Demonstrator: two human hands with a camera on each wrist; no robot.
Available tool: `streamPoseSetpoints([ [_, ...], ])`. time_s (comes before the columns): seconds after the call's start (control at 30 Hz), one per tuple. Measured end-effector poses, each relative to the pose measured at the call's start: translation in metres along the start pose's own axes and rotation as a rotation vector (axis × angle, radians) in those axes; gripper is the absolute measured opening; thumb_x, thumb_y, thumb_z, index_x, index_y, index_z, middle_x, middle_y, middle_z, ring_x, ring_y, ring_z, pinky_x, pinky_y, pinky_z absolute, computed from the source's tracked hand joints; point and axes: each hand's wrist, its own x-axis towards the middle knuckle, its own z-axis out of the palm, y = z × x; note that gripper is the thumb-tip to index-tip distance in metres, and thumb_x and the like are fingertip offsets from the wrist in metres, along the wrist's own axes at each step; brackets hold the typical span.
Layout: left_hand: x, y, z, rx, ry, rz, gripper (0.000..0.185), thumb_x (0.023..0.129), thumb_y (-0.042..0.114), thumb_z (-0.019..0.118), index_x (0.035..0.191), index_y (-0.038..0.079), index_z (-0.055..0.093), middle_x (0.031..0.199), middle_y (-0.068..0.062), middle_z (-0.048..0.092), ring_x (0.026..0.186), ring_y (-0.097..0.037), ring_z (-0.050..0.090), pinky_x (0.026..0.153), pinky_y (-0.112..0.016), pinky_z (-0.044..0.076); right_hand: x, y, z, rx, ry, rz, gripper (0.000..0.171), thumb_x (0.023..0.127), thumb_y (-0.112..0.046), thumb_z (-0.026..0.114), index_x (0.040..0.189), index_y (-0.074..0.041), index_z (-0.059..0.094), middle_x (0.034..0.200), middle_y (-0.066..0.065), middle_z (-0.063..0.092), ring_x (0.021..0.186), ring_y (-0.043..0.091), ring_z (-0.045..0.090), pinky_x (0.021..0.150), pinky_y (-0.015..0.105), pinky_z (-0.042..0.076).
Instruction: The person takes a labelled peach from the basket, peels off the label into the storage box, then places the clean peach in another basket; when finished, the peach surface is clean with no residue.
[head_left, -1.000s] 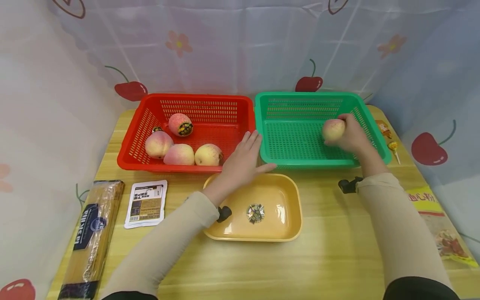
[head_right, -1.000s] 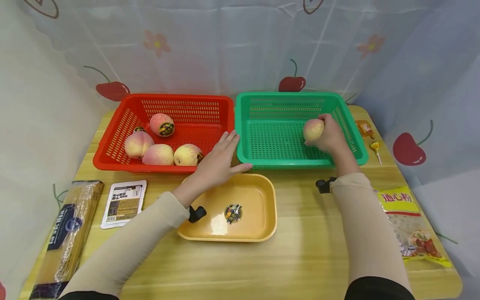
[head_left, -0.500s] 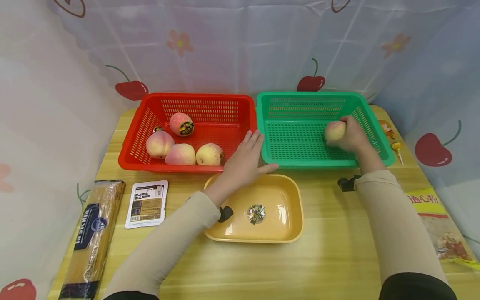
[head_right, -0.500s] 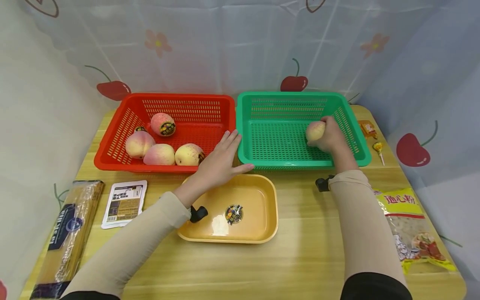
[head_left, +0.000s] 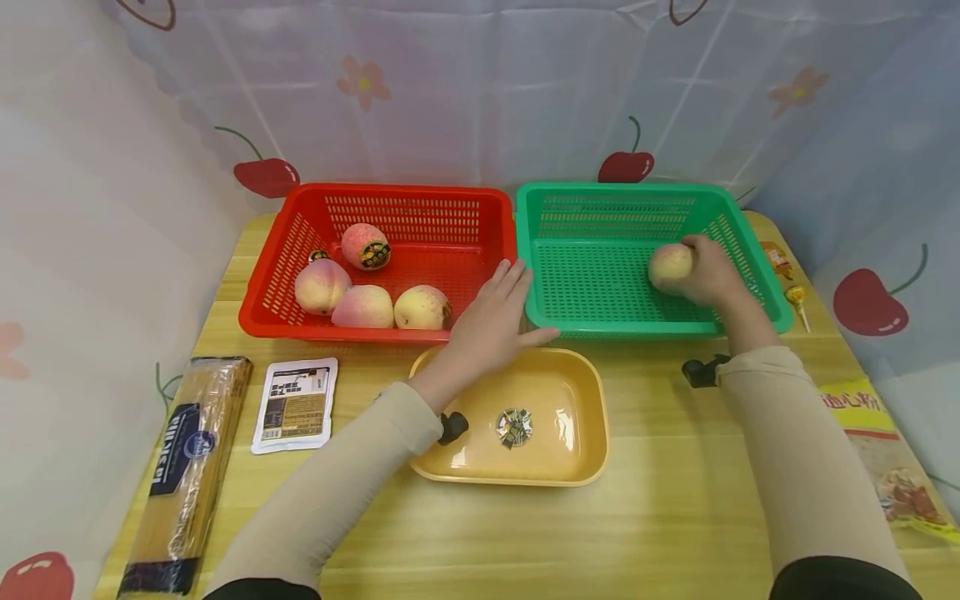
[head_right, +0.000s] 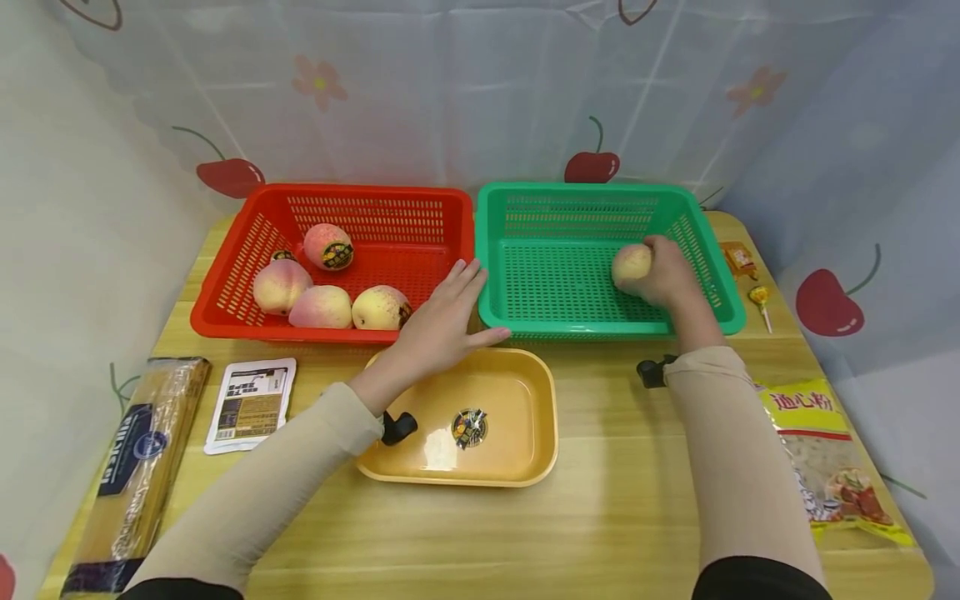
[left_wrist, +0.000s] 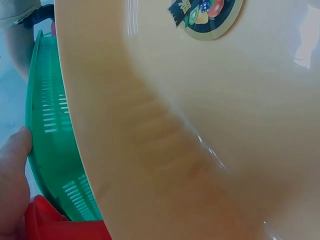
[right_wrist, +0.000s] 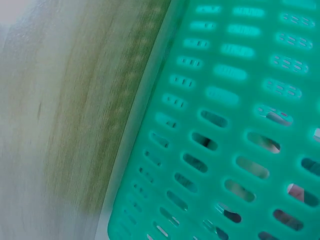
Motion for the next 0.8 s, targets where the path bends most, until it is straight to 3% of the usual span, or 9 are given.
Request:
streamPoseSetpoints([
  [0.23,-0.007,0.001,-0.009,0.006,0.041,0.025,0.094,0.09,0.066,0.058,0.158,0.009,0.025,0.167,-0.007,0.016,0.156,-0.024,0.007,0.125,-0.041,0.018,-0.004,0.0,-0.004,-0.015,0.017,0.015,0.088,0.093,-0.027,0.068,0.156,0.005,0.014,0.155,0.037,0.02,0.136,0.057,0.027,0.105,0.072,0.03],
  [0.37,-0.02,-0.008,-0.019,-0.027,0.056,0.004,0.094,0.089,0.064,0.06,0.158,0.012,0.024,0.168,-0.005,0.015,0.157,-0.023,0.005,0.125,-0.046,0.02,-0.008,-0.003,-0.005,-0.01,0.053,-0.003,0.091,0.093,-0.033,0.068,0.156,0.003,0.014,0.16,0.033,0.015,0.143,0.055,0.019,0.11,0.072,0.025],
  [0.57,-0.052,-0.038,-0.042,-0.068,0.098,-0.062,0.098,0.087,0.064,0.063,0.159,0.011,0.021,0.168,-0.005,0.015,0.157,-0.024,0.003,0.125,-0.049,0.02,-0.022,-0.024,-0.003,0.014,0.099,-0.084,0.087,0.095,-0.039,0.064,0.159,-0.005,0.014,0.163,0.025,0.014,0.149,0.05,0.015,0.113,0.071,0.021],
  [0.8,-0.091,-0.088,-0.072,-0.096,0.17,-0.176,0.106,0.084,0.059,0.07,0.159,0.007,0.016,0.168,-0.008,0.011,0.157,-0.027,0.001,0.124,-0.056,0.017,-0.042,-0.069,0.007,0.074,0.128,-0.238,0.08,0.096,-0.036,0.064,0.158,-0.008,0.023,0.162,0.02,0.022,0.147,0.045,0.023,0.114,0.067,0.025],
])
